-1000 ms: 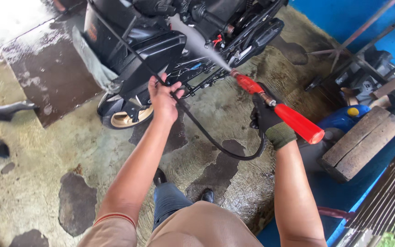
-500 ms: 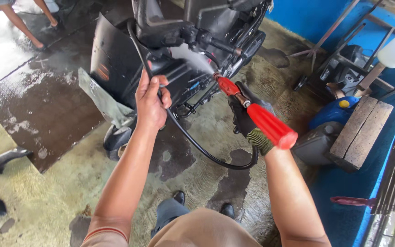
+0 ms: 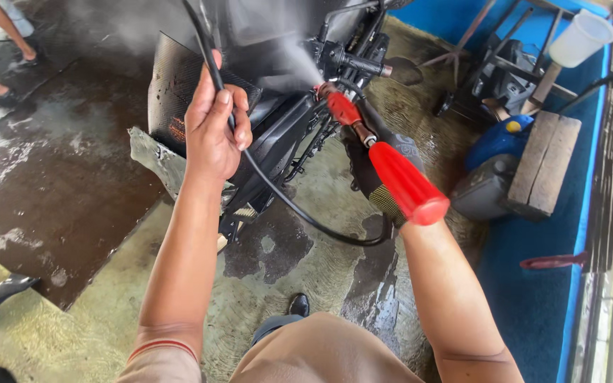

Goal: The person uses a high-pressure water spray to clean the frame and engine of a motorcycle. They then use a brush dipped in soapy water to scrub the lower frame and chain area while continuing to rinse the bike.

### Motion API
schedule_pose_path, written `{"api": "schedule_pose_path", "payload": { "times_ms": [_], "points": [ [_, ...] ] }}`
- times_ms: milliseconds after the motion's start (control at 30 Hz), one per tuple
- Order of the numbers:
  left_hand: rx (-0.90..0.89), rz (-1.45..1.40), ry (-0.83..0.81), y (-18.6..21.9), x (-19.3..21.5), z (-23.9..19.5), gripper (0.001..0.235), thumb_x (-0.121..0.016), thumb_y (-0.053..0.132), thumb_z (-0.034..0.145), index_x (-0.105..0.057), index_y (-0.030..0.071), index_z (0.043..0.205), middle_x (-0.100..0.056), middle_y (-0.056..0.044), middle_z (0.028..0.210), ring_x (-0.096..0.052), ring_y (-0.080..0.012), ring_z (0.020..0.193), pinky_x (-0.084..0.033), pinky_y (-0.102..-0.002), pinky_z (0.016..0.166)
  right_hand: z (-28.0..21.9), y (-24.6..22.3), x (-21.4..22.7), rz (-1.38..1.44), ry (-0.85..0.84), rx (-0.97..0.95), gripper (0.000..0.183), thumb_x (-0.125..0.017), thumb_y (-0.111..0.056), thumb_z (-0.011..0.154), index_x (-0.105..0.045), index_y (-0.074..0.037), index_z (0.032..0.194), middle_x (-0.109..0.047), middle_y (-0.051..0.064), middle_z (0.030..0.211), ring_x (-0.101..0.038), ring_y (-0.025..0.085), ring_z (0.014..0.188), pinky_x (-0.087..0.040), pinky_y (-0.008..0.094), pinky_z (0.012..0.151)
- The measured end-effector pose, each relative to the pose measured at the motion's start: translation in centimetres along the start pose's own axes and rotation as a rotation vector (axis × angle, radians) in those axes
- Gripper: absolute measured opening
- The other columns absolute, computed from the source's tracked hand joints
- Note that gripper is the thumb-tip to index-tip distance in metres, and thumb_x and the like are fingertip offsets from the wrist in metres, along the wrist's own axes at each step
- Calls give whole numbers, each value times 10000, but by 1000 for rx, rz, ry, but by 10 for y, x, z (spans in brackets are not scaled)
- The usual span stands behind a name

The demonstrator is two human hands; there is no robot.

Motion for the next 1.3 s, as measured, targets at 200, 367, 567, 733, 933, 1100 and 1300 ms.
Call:
{"api": "schedule_pose_path", "payload": {
  "times_ms": [200, 367, 567, 733, 933, 1100, 1300],
  "points": [
    [14, -65, -108, 16, -1, -11, 601, -535, 131, 1161, -275, 176, 1701, -580, -69, 1029, -535, -112, 658, -434, -271, 550, -33, -12, -11, -17, 131, -49, 384, -603, -204, 1067, -564, -31, 1408, -695, 79, 902, -629, 172, 751, -487, 316, 637],
    [61, -124, -209, 28, 3, -36, 640, -537, 140, 1170, -222, 172, 1727, -579, -75, 983, -552, -121, 639, -467, -288, 537, -84, -14, -37, -14, 241, -96, 402, -598, -211, 1062, -543, -45, 1424, -695, 91, 910, -633, 191, 765, -490, 331, 648],
    [160, -153, -370, 62, 35, -80, 612, -542, 159, 1188, -191, 177, 1689, -573, -70, 977, -551, -128, 631, -457, -279, 526, -163, -15, -110, 23, 327, -162, 424, -591, -218, 1056, -516, -63, 1443, -696, 106, 920, -638, 215, 781, -493, 347, 660],
    [189, -92, -433, 114, 67, -97, 598, -552, 171, 1206, -196, 179, 1686, -574, -63, 985, -542, -109, 623, -445, -261, 503, -202, -29, -187, 78, 395, -175, 444, -586, -224, 1051, -495, -77, 1459, -697, 118, 928, -642, 234, 794, -496, 362, 671],
    [246, -140, -456, 168, 126, -117, 595, -557, 174, 1203, -214, 185, 1689, -568, -58, 981, -545, -99, 633, -439, -250, 518, -227, -47, -266, 96, 477, -186, 468, -580, -231, 1044, -469, -95, 1479, -698, 133, 937, -648, 257, 810, -499, 378, 684],
    [341, -146, -429, 210, 206, -136, 671, -558, 180, 1158, -190, 227, 1717, -552, -50, 949, -548, -106, 647, -467, -271, 544, -233, -73, -366, 82, 427, -256, 490, -574, -237, 1039, -447, -110, 1495, -699, 146, 945, -652, 277, 823, -502, 393, 694],
    [411, -102, -370, 277, 347, -141, 655, -535, 158, 1143, -199, 234, 1701, -535, -48, 963, -534, -131, 691, -473, -308, 607, -187, -126, -533, 28, 269, -252, 516, -568, -245, 1033, -421, -127, 1514, -699, 161, 955, -657, 300, 839, -505, 410, 707]
  ]
}}
Point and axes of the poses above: each hand's wrist, its own z-axis towards the middle knuckle, its own x-axis out of the back of the hand, y = z × x, the point moved 4 cm from there along z, towards the middle knuckle
